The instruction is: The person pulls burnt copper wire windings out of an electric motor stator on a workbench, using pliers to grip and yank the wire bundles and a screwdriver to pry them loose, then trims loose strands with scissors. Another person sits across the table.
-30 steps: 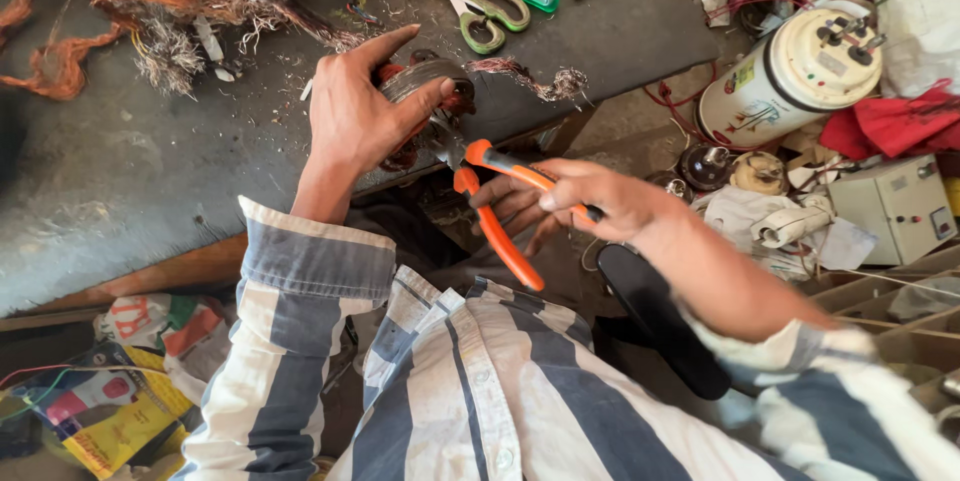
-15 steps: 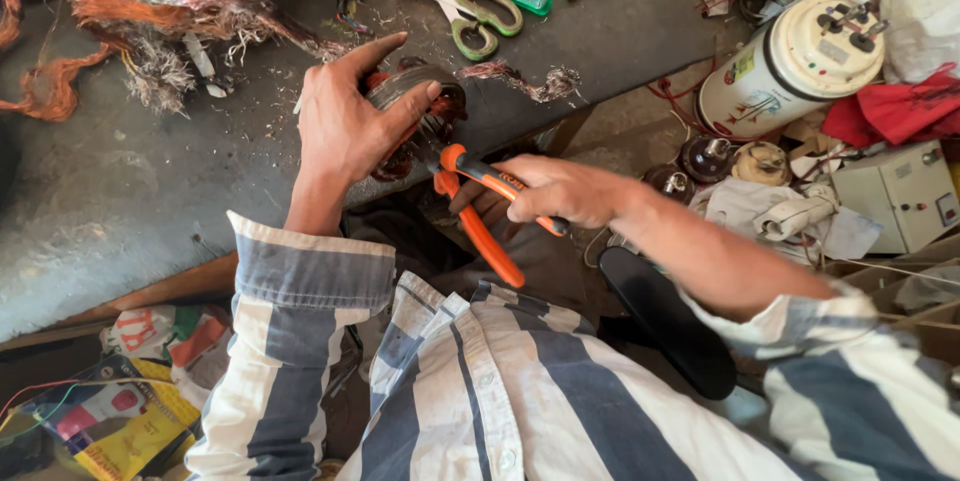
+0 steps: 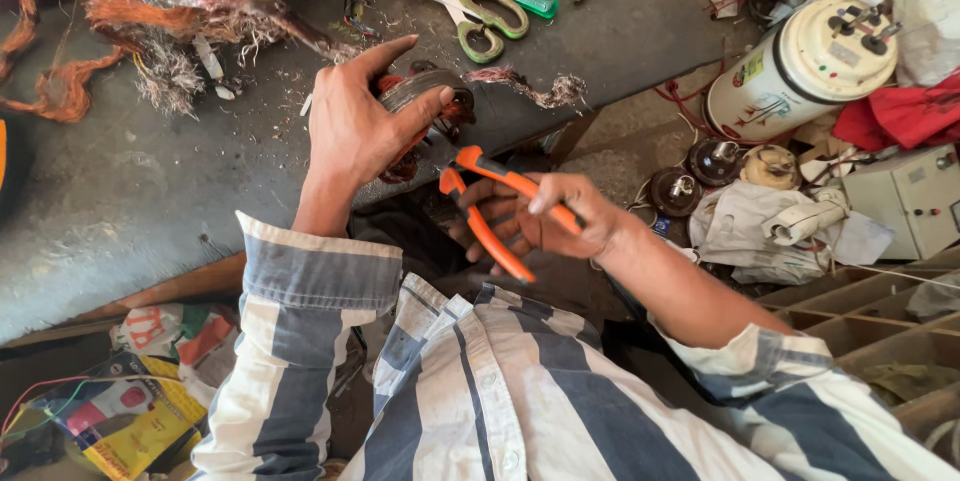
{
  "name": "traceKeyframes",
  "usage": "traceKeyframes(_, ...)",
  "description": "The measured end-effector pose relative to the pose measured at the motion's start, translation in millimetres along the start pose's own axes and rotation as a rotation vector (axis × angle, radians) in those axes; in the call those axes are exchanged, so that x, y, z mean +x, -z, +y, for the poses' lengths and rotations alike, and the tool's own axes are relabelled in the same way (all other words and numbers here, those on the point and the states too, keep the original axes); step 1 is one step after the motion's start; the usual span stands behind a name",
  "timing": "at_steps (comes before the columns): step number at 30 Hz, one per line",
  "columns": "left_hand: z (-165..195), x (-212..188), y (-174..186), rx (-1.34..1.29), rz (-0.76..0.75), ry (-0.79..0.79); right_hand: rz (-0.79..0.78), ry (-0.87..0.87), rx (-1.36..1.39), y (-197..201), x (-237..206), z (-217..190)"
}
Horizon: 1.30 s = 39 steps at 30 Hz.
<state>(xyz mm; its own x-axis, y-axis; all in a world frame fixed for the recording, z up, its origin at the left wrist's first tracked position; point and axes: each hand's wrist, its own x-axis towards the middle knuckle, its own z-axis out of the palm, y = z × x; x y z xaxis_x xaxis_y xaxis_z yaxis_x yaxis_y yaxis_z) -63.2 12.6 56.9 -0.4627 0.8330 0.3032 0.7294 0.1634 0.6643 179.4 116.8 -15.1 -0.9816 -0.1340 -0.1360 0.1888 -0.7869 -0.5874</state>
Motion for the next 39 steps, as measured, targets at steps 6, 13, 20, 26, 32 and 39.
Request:
traceKeyframes(6, 0, 2, 7, -0.060, -0.002, -0.009, 0.099, -0.060, 0.118, 7, 6, 10)
traceKeyframes(13, 2, 8, 6, -0.009, -0.036, 0.025, 0.126, -0.059, 0.195, -3, 10, 21)
traceKeyframes(20, -16, 22, 19, -0.233, -0.068, 0.204, 0.377, -0.019, -1.541, -9, 9, 15)
traceKeyframes(26, -20, 21, 15, -0.285, -0.131, 0.341, 0.551, 0.256, -1.738, 46, 40, 64)
traceKeyframes(32, -15, 12, 7, -0.107, 0.006, 0.061, 0.664, 0.085, -1.649, 63, 49, 87)
traceKeyframes(39, -17, 9, 7, -0.229, -0.013, 0.061, 0.313, 0.220, -0.982, 20, 15, 57)
